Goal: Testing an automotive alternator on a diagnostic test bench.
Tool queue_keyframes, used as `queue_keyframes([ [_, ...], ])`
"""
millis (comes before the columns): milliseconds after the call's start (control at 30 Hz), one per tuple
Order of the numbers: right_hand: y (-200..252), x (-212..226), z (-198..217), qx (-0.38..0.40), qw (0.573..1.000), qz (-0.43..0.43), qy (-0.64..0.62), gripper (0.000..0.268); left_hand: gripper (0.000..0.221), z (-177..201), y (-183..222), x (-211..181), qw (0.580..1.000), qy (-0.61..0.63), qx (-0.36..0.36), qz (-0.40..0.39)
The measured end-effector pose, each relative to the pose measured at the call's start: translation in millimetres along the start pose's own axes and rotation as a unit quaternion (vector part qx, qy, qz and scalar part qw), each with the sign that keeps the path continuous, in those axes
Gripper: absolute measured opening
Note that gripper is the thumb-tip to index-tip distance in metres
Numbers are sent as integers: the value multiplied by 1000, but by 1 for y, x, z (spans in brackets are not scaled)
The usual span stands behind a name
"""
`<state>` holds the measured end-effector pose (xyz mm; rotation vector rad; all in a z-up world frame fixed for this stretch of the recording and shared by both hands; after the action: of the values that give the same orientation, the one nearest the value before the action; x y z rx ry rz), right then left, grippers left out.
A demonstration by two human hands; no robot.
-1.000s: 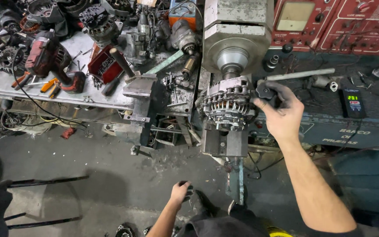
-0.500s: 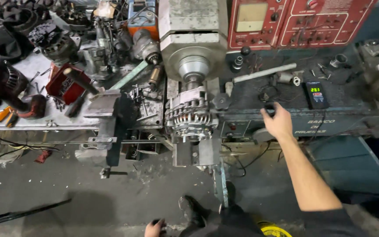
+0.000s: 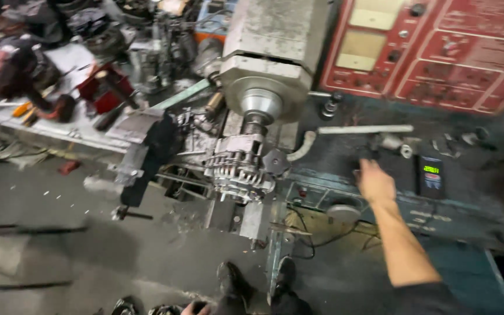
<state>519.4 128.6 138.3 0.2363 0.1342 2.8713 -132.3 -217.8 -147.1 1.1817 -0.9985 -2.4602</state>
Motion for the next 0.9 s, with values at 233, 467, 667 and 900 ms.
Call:
queue_keyframes([
  [233, 48, -8, 56, -247, 953, 66, -166, 41, 50, 101, 75, -285, 987, -11, -17, -158],
  [467, 69, -11, 69, -332, 885, 15, -327, 37, 39, 136, 55, -336, 979, -72, 55, -181],
  [667, 144, 31, 76, -376, 789, 51, -483, 30, 37, 179, 85, -356, 962, -97, 113, -230],
  [900, 272, 127, 33, -27, 739, -182, -648, 48, 19, 255, 113, -399, 916, 37, -79, -392],
])
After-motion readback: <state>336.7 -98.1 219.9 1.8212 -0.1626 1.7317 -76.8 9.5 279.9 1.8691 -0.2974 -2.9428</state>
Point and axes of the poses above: each hand's wrist, its own y-axis away from the middle knuckle, its own z-axis out of the back of the hand, x = y × z, the point moved 4 cm from there along -y, towards the middle knuckle, and after that the axes turned 5 degrees about -y, right-handed, at the moved point
